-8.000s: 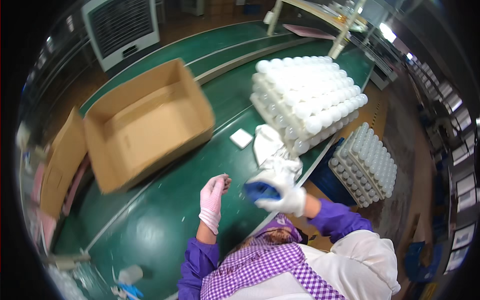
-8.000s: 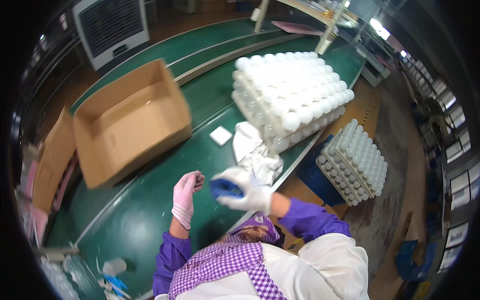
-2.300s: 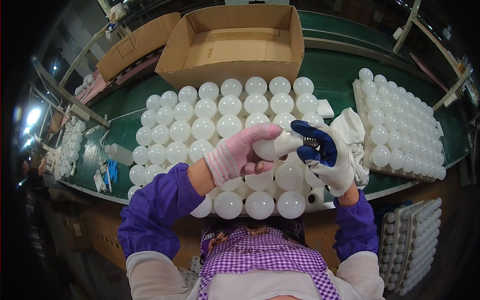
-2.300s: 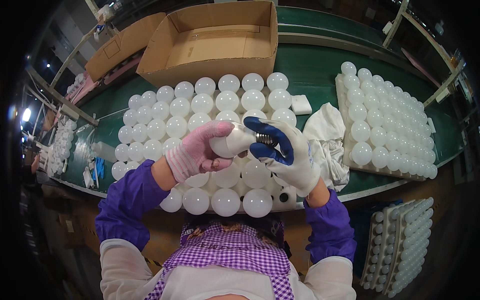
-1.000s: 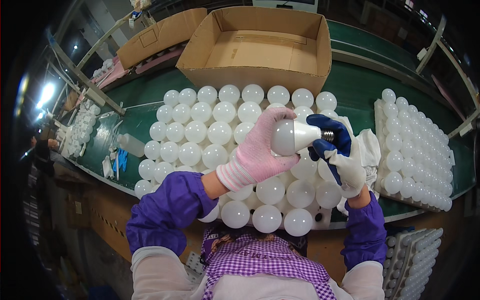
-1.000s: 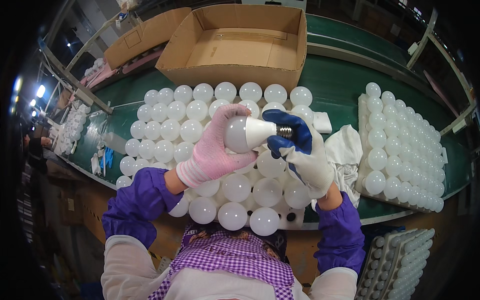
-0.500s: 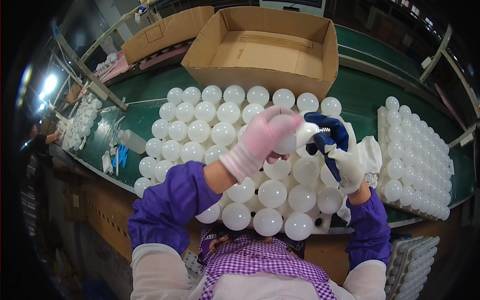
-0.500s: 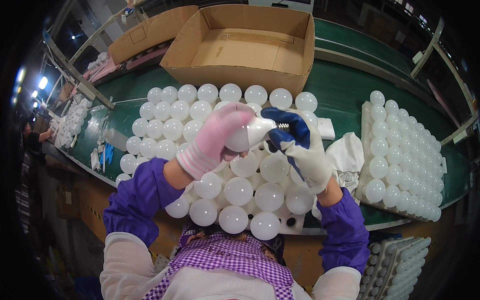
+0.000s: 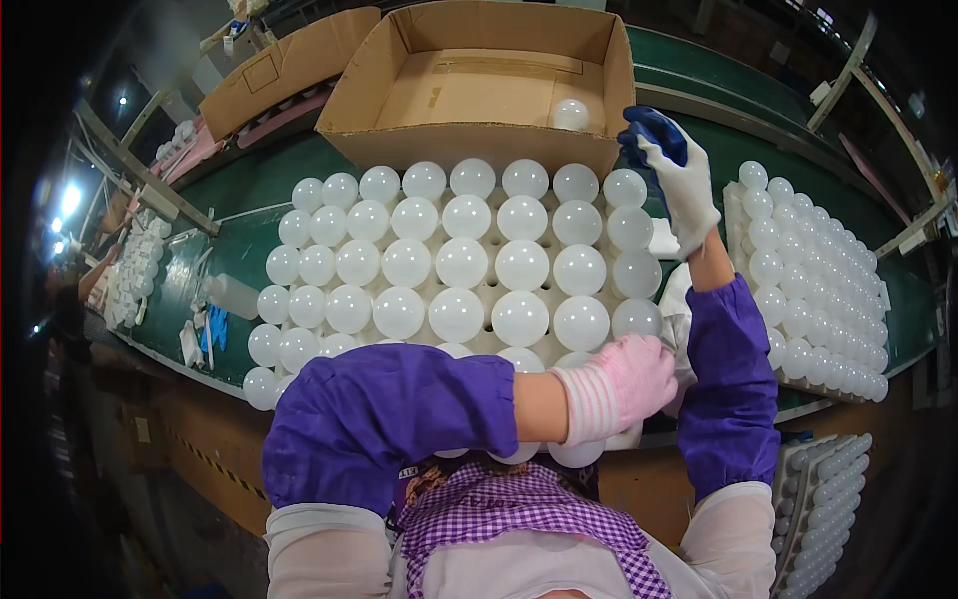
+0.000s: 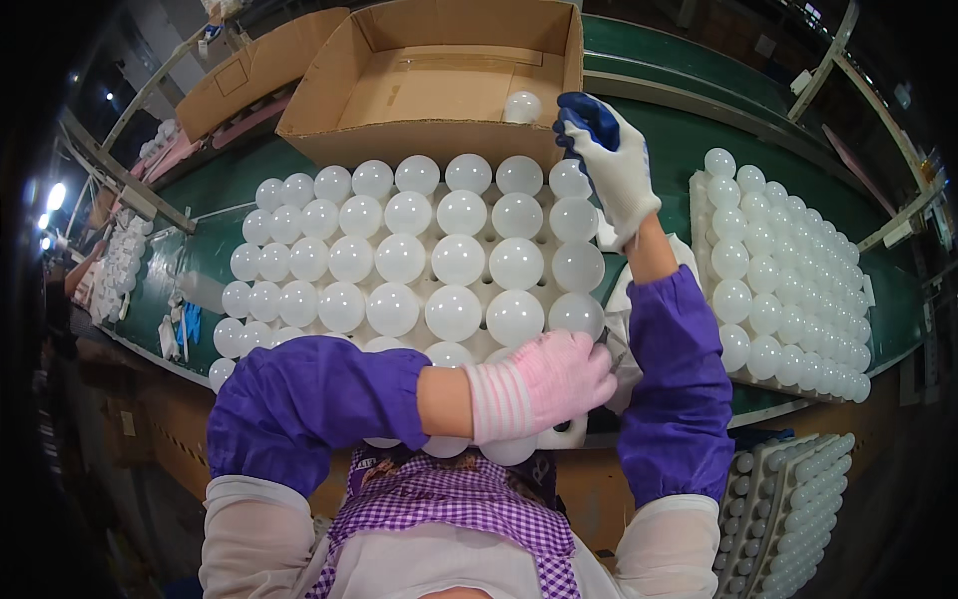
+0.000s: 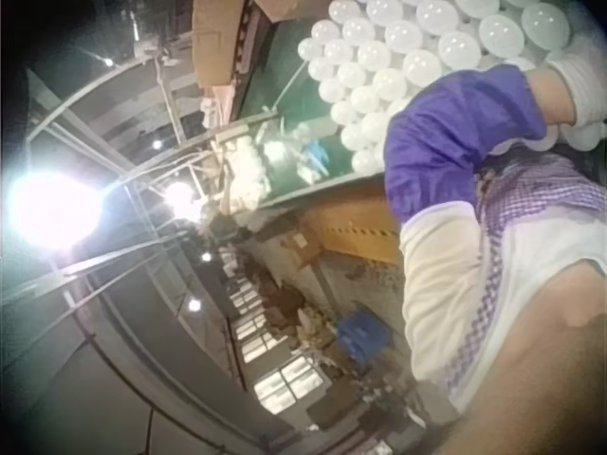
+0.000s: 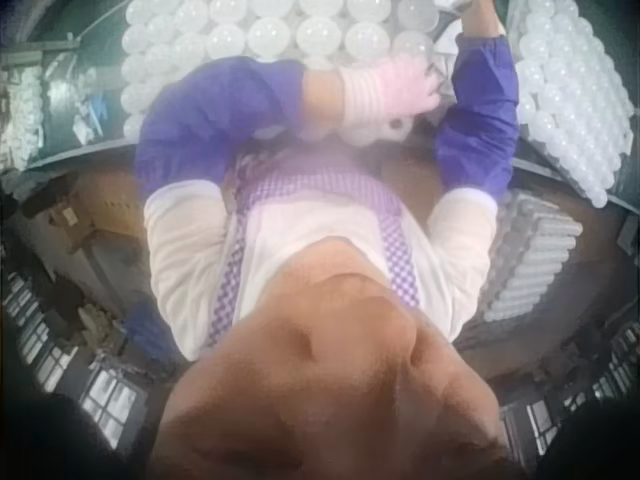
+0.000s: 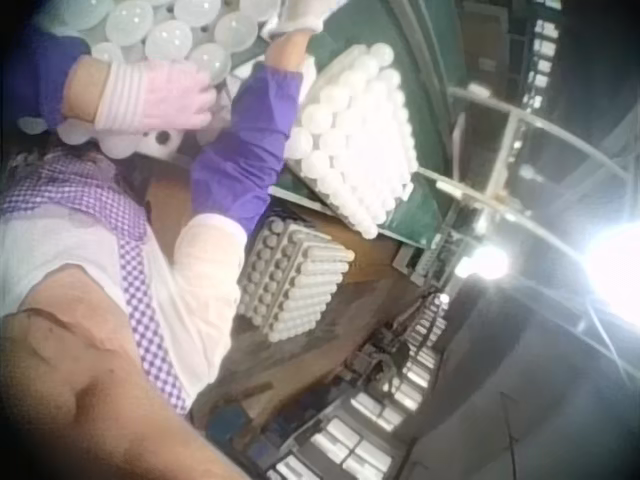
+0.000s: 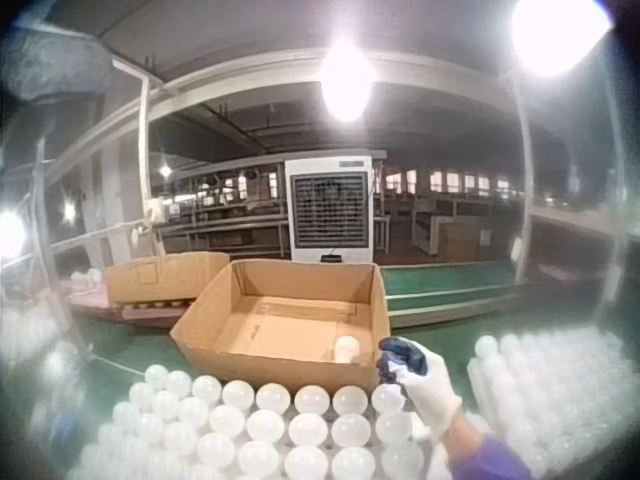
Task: Cleaning and inspecting LED light bulbs on an assembly line.
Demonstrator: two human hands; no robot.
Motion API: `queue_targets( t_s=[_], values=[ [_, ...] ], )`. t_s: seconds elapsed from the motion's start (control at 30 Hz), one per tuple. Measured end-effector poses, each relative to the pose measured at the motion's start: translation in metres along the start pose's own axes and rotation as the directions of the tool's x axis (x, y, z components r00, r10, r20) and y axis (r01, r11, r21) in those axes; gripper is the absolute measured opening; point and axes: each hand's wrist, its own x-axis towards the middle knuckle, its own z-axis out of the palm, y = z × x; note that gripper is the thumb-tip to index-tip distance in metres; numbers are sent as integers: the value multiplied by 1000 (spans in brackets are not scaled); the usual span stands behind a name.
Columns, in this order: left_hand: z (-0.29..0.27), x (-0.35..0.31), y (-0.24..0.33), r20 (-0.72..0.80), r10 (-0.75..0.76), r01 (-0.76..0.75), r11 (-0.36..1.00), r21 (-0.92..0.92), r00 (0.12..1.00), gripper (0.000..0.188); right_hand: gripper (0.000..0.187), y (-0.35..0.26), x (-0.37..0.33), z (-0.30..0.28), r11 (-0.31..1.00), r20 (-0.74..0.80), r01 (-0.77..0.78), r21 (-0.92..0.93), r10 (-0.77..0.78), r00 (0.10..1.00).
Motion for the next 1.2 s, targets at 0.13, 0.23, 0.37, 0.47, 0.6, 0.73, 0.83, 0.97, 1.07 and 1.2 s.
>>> queue_targets(
  t_s=[0.13,0.23,0.37,0.47,0.6,0.73,0.83,0.97,1.07,1.2],
  values=[
    [-14,-14,-12,-103,-150,109,940,-322,983,49,29,-10,-44,-25,989,42,-46,138,40,998],
    [-26,-47,-46,-425,-463,68,735,-675,778,63,40,-15,-72,-53,989,156,-98,107,81,984],
    [-22,-66,-72,-447,-632,51,610,-791,634,62,39,-20,-116,-49,944,199,-243,-222,288,937],
    [-15,-77,-70,-464,-692,13,564,-826,553,65,42,-55,-124,-8,883,383,-426,197,331,862],
    [-23,-92,-67,-446,-682,-14,539,-842,579,60,41,-63,-141,20,892,300,-360,272,277,913],
    [-41,-115,-64,54,-662,-36,-122,-992,748,55,41,-62,-151,35,976,241,-96,196,47,969],
    [-27,-128,-68,364,-472,-102,-710,-697,803,54,43,-64,-143,28,833,426,463,-303,-316,848],
    [-25,-135,-66,135,-444,-107,-478,-872,886,61,42,-59,-157,43,972,200,225,-69,-208,957],
    [-20,-128,-59,-113,-666,-207,-63,-976,737,68,37,-75,-156,46,948,229,-224,225,172,958],
    [-13,-123,-62,-386,-677,-142,388,-911,627,61,34,-66,-152,46,893,281,-323,314,238,930]
  ],
)
